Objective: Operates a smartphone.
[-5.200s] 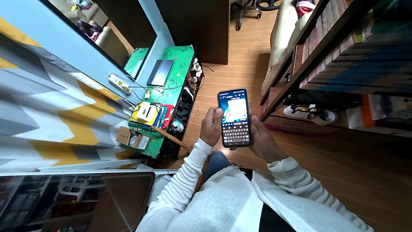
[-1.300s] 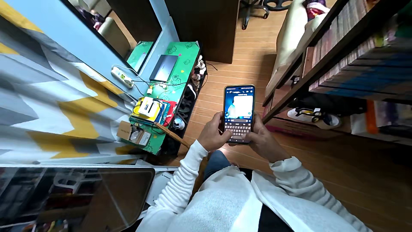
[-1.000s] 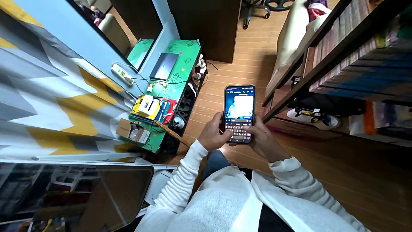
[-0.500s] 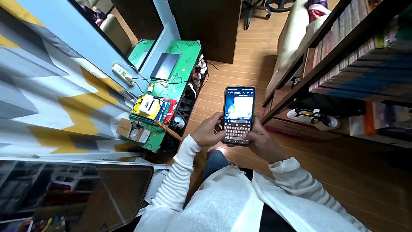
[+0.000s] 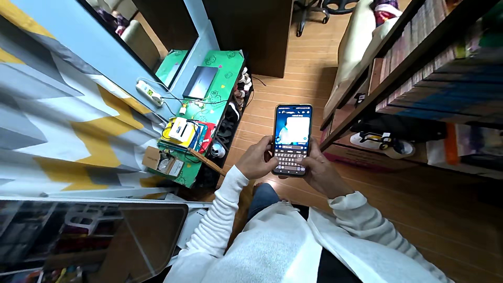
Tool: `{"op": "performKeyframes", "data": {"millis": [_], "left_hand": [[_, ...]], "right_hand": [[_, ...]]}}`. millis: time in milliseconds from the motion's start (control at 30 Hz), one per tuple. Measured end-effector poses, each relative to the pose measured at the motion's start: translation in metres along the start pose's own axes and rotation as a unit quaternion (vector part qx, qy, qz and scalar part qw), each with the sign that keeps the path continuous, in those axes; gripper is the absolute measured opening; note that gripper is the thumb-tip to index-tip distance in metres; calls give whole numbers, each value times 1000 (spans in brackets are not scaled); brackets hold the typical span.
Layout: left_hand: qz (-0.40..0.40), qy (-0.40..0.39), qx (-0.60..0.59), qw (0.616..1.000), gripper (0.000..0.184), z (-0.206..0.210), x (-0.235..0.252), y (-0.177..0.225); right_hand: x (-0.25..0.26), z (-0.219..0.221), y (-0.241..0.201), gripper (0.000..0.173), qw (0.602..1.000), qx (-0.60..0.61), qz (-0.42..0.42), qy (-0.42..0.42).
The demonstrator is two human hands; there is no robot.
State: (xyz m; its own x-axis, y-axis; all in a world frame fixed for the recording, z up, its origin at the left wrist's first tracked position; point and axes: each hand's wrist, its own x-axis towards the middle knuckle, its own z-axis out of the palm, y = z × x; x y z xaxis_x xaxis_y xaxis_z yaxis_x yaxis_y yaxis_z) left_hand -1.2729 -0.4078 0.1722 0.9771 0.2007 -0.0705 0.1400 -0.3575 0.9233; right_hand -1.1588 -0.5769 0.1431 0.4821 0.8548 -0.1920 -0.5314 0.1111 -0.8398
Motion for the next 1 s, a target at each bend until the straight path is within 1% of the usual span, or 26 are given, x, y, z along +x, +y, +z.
{"op": "performKeyframes", "data": {"millis": [33,167,300,467,767,1000], "left_hand": [[0,0,0,1000,46,0,1,-1],[-4,4,-5,1000,46,0,2,-1],[-13,12,-8,1000,48,2,2,0],[-17,13,-17,1000,48,4,2,0],[-18,11,-24,999,49,11,4,3],[-12,3,-17,1000,51,16,9,6]], "right_hand": [[0,-1,0,65,1000,-4,-3,-3],[0,-6,2,83,998,-40,-20,-32],[0,-5,3,86,998,-44,-21,-40],[1,-7,3,85,998,-51,-21,-30],[0,-11,1,73,998,-53,-30,3],[-2,-13,-1,72,998,-46,-38,34]]}}
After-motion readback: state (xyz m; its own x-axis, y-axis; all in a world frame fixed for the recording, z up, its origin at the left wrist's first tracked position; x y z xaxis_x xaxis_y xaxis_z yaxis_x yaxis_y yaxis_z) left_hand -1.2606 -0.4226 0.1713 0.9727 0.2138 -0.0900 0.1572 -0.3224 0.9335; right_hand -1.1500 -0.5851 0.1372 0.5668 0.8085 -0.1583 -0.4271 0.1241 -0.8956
